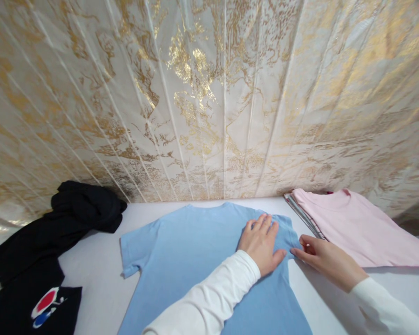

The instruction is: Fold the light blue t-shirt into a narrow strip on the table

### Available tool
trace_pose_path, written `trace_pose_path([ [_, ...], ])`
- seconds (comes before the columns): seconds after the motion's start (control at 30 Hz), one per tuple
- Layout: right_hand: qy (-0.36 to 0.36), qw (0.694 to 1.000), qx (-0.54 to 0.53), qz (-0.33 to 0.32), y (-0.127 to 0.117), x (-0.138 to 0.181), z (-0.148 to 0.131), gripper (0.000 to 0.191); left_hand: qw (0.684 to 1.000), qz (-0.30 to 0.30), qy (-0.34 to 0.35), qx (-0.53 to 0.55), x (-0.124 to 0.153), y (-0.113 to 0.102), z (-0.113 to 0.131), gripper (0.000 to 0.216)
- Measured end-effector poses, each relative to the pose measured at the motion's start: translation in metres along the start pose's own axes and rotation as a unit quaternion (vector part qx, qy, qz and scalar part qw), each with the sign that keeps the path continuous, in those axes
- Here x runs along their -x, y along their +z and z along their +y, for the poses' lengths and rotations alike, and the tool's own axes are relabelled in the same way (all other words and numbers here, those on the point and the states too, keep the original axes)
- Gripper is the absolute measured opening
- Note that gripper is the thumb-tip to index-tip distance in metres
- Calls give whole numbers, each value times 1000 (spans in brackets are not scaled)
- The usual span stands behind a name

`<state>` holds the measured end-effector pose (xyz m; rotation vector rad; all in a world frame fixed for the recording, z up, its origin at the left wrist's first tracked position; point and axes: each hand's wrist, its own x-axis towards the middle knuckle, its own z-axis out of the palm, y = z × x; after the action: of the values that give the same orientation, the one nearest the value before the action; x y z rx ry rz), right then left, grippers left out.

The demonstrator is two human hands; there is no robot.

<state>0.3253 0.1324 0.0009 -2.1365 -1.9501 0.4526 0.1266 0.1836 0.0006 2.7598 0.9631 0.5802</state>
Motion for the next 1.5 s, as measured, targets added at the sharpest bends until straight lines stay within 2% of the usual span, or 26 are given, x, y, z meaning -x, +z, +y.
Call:
trace_pose_path([
  [0.1,-21,998,-56,30,-6,2,1,29,1000,-17,-2,7,3,5,4,61],
  [0.23,-75,977,-114,165,-15,3,-13,43,1000,-28,-12,8,3,9,5,72],
  [0.33,-133,958,-153,200,-6,-3,-32,41,999,-34,-19,2,1,9,5,73],
  [0.43,-164,954,-160,193,17,-18,-41,42,999,-33,-24,-2,-1,9,4,78],
  [0.57,-167,959,-107,205,43,-40,-26,46,999,-16,-41,13,-1,12,4,92],
  [0.73,-156,961,79,213,49,-44,-4,49,996,-19,-73,36,-2,10,-4,103],
  [0.83,-140,957,164,192,49,-38,-6,54,996,-33,-79,30,-4,6,-16,109],
  [0.93,-97,958,203,179,49,-34,-12,59,995,-49,-80,12,-5,0,-29,111],
  [1.03,-65,960,215,169,46,-34,-14,62,994,-58,-92,-16,-6,-3,-39,106],
  [1.2,-41,967,214,135,39,-37,-12,65,993,-22,-97,-58,-4,1,-45,77],
  [1.33,-26,968,218,123,36,-38,-14,66,994,-11,-93,-59,-3,4,-49,68],
  [1.5,-19,964,235,120,36,-39,-15,67,997,8,-56,-43,-2,-10,-42,59],
])
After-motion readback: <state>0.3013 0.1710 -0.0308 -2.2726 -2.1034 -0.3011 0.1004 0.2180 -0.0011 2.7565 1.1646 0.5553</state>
